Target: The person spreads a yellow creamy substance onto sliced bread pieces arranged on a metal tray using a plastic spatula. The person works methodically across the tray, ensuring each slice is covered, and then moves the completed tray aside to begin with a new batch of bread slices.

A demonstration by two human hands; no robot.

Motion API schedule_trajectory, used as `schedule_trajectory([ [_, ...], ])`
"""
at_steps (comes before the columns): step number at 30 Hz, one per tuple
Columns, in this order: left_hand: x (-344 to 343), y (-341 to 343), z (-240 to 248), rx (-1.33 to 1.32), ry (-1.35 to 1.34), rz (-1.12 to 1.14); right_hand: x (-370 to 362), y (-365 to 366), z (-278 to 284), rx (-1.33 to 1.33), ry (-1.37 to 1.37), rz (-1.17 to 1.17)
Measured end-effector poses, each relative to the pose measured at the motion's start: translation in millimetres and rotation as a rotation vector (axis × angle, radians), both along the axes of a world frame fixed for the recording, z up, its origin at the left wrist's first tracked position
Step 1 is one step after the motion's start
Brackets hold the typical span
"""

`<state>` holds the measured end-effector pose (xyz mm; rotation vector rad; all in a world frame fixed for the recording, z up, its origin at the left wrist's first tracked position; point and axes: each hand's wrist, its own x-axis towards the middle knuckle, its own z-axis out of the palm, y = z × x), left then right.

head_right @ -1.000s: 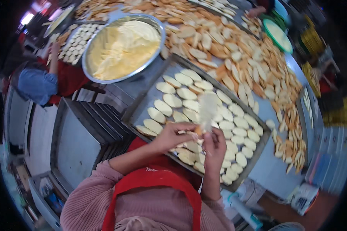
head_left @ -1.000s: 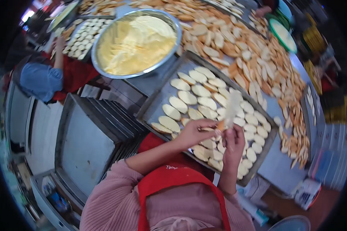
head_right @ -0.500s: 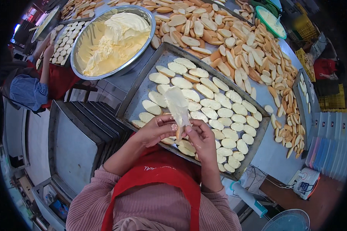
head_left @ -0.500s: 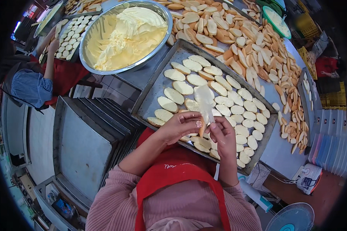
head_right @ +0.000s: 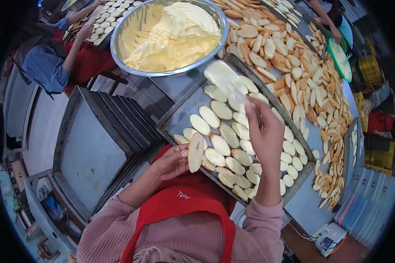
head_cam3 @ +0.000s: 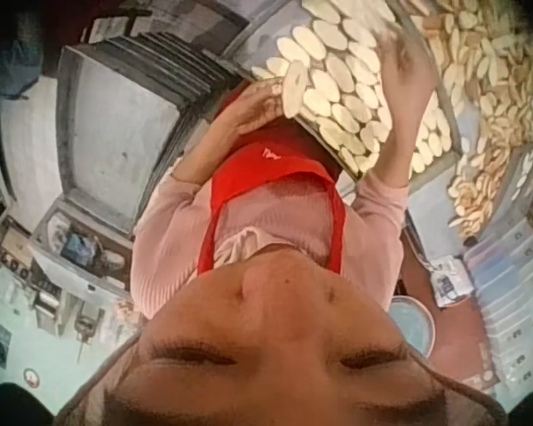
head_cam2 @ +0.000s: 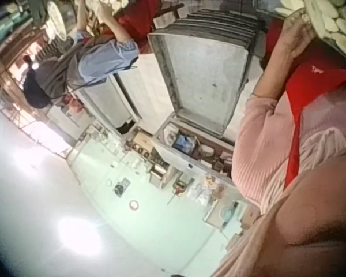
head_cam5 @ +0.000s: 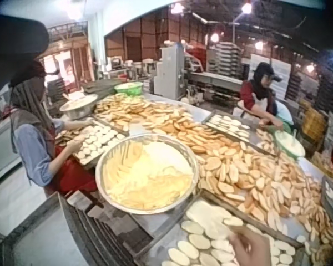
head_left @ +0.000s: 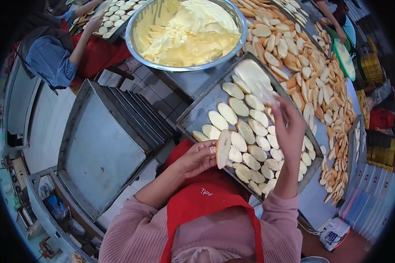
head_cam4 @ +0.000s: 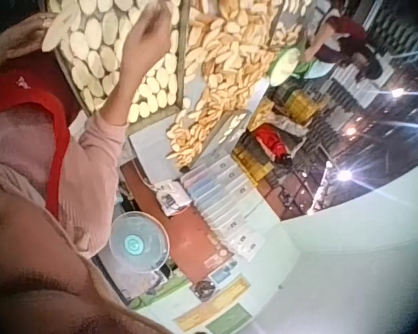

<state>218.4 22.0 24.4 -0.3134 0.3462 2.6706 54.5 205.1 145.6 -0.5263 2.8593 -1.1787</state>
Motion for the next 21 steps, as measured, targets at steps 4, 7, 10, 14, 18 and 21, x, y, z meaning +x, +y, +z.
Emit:
schedule_trajectory([
  [4,6.4,-17.6,3.8,0.035,0.081,0.133,-65.4,-75.6,17.4,0.383,0.556,0.234],
  [7,5.8,-29.1,9.3,-0.031,0.061,0.203,-104.0,-127.7,0.5,0.641,0.771,0.404],
  [10,6.0,-39.8,16.4,-0.038,0.051,0.294,-119.4,-172.1,-13.0,0.762,0.758,0.503],
  [14,8.8,-51.3,16.9,-0.059,0.036,0.39,-122.7,-205.7,-40.7,0.879,0.562,0.52],
  [18,7.2,-59.3,18.4,-0.069,0.007,0.5,-124.3,-213.4,-49.1,0.595,0.022,0.512],
  [21,6.5,-66.7,15.5,-0.079,-0.037,0.579,-127.3,-207.1,-42.8,0.402,-0.269,0.555],
])
